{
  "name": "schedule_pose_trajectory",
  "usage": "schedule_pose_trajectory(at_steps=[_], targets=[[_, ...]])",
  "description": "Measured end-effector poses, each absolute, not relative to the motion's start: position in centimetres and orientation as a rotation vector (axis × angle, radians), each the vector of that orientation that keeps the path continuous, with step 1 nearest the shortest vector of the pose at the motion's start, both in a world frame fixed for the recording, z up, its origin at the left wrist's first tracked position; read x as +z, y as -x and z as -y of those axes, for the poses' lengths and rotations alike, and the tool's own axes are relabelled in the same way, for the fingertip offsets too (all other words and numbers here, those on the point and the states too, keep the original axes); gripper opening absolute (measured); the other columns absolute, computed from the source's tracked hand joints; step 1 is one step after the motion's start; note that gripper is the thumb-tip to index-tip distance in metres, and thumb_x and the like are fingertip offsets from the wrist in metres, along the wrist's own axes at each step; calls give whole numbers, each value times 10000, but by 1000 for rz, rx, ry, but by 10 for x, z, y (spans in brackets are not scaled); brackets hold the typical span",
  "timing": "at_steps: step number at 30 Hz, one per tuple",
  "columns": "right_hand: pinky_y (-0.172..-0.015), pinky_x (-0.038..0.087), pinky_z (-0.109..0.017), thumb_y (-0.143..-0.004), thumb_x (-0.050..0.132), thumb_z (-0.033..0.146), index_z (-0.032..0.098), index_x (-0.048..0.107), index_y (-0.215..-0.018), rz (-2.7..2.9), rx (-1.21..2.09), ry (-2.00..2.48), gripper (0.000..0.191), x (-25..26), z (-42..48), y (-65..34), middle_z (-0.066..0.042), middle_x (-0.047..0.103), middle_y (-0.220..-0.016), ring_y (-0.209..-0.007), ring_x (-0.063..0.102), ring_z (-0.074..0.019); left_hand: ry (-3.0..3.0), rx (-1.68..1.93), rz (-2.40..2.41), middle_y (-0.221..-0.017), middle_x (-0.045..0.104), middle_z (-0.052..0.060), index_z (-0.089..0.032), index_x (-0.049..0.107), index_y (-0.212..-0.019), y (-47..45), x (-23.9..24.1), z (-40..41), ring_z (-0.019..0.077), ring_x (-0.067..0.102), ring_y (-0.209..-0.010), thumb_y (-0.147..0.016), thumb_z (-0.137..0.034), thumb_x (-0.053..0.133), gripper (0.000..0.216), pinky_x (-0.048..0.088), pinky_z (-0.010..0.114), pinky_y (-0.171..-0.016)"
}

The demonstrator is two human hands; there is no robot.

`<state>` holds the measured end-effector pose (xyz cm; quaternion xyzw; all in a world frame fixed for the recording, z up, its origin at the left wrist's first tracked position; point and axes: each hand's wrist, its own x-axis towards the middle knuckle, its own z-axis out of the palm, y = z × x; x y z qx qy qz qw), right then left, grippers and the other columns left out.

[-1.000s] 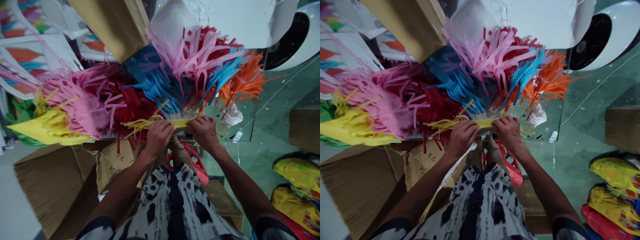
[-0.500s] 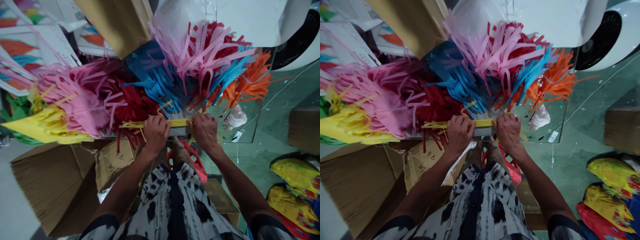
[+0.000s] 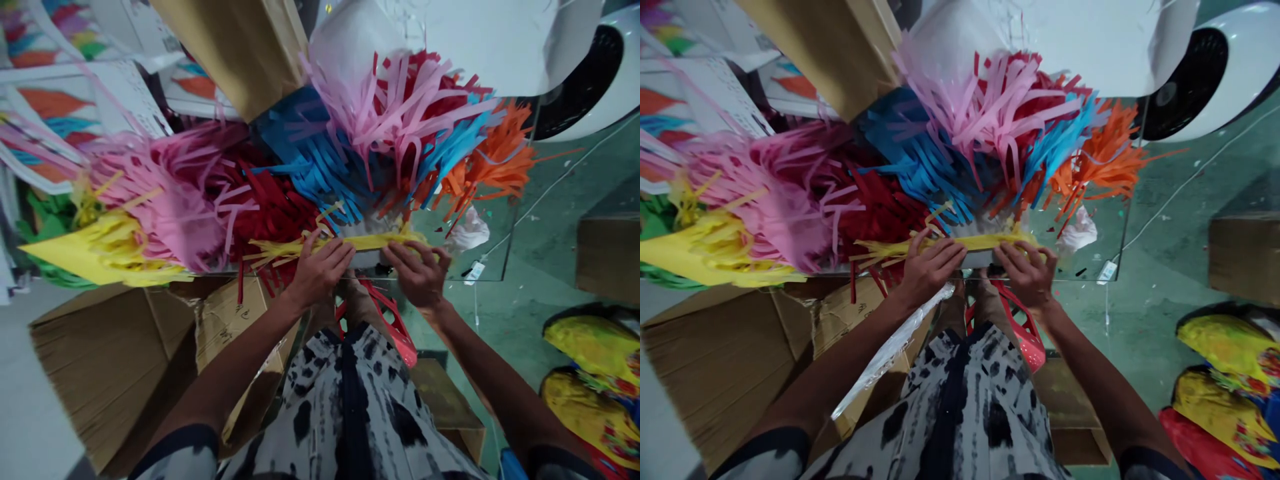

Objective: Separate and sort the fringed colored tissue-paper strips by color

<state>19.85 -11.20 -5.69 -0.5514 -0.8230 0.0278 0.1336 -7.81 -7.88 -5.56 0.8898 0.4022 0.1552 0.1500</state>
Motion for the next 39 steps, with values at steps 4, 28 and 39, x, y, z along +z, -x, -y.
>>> schedule_pose_trajectory(at_steps=[4, 28, 39], targets=[[-1033, 279, -451, -953, 617, 108, 359, 754, -1219, 2277, -59, 1684, 391, -46, 123, -211, 21, 817, -1161, -1151, 683, -242, -2570, 451, -1129, -1378, 726, 40, -264, 642, -1391, 83, -54, 82, 214, 632, -1340, -1068, -148, 491, 374, 96, 643, -1342], [-1016, 307, -398, -1020, 614, 198, 230, 702, -1097, 2452, 223, 1439, 121, -63, 77, -179, -39, 795, -1155, -1116, 664, -205, -2462, 403, -1256, -1135, 749, 113, -175, 712, -1162, 39, -53, 65, 256, 664, -1082, -1019, -233, 600, 191, 551, 405, -936], [-1031, 313, -391, -1036, 582, 199, 220, 685, -1105, 2528, 181, 1346, 126, -68, 76, -188, -51, 779, -1184, -1121, 643, -208, -2493, 356, -1273, -1096, 748, 105, -180, 709, -1105, 44, -47, 60, 246, 655, -1016, -1033, -272, 584, 171, 516, 385, -842]])
